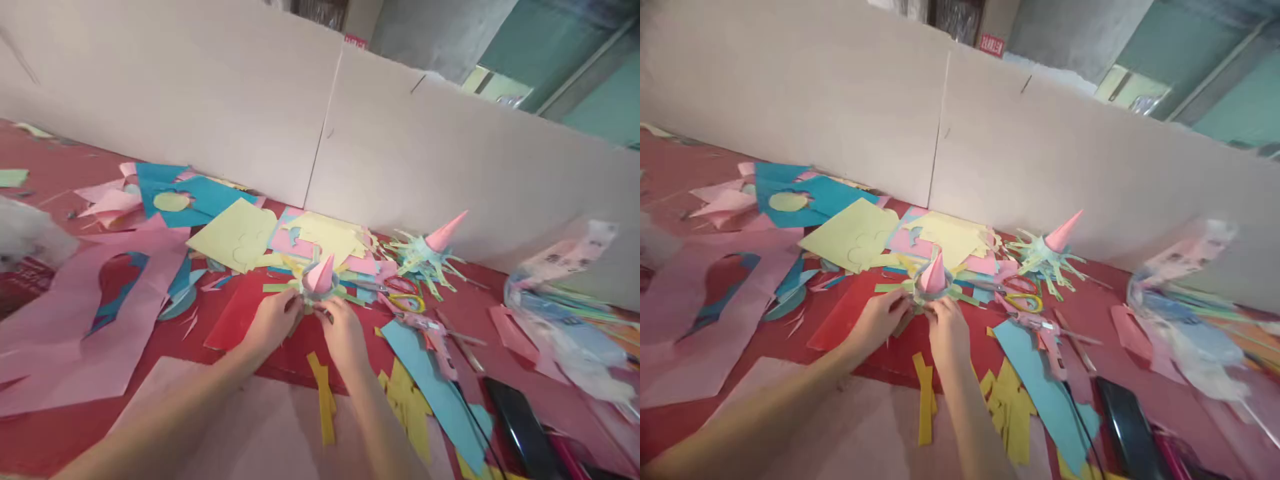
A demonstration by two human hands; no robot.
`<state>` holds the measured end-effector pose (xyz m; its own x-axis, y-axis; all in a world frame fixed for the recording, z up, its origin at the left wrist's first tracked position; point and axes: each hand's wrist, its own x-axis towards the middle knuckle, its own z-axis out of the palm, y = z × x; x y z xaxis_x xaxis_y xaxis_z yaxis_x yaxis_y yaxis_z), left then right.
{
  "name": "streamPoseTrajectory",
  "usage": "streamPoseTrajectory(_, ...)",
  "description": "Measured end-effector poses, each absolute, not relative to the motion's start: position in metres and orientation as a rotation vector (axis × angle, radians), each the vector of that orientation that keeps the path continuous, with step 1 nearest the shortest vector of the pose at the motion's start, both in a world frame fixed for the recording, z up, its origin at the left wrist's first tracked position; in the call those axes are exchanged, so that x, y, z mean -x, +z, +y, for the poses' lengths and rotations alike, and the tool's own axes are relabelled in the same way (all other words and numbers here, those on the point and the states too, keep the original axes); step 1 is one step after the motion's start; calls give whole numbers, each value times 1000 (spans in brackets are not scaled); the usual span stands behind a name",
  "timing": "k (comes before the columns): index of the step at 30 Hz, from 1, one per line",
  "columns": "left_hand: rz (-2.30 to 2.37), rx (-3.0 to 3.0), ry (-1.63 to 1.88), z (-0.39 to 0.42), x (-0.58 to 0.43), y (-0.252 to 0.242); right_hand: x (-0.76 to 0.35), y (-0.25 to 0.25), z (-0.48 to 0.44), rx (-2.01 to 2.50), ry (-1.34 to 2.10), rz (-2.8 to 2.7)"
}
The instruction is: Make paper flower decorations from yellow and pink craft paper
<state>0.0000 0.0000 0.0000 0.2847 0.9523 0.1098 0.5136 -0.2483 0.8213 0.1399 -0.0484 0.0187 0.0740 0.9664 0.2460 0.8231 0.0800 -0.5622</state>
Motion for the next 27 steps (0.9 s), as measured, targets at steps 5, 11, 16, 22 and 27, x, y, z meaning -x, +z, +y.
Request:
streamPoseTrajectory(5,1290,-1892,834,-1,-1,0,-129,2,-49,1842,239,-1688)
streamPoseTrajectory(11,1287,-1938,820,-2,2,3,-129,-5,-48,1805,302,-1593)
streamPoseTrajectory(16,1301,-1999,778,-4,2,5,-129,-6,-46,1795,275,-1615)
streamPoseTrajectory(22,1233,-2054,828,-6,-1,4,-125,-4,-47,1866,149,-1654)
streamPoseTrajectory(27,1227,-2012,770,-6,-1,4,-124,-4,-46,1952,125,-1690)
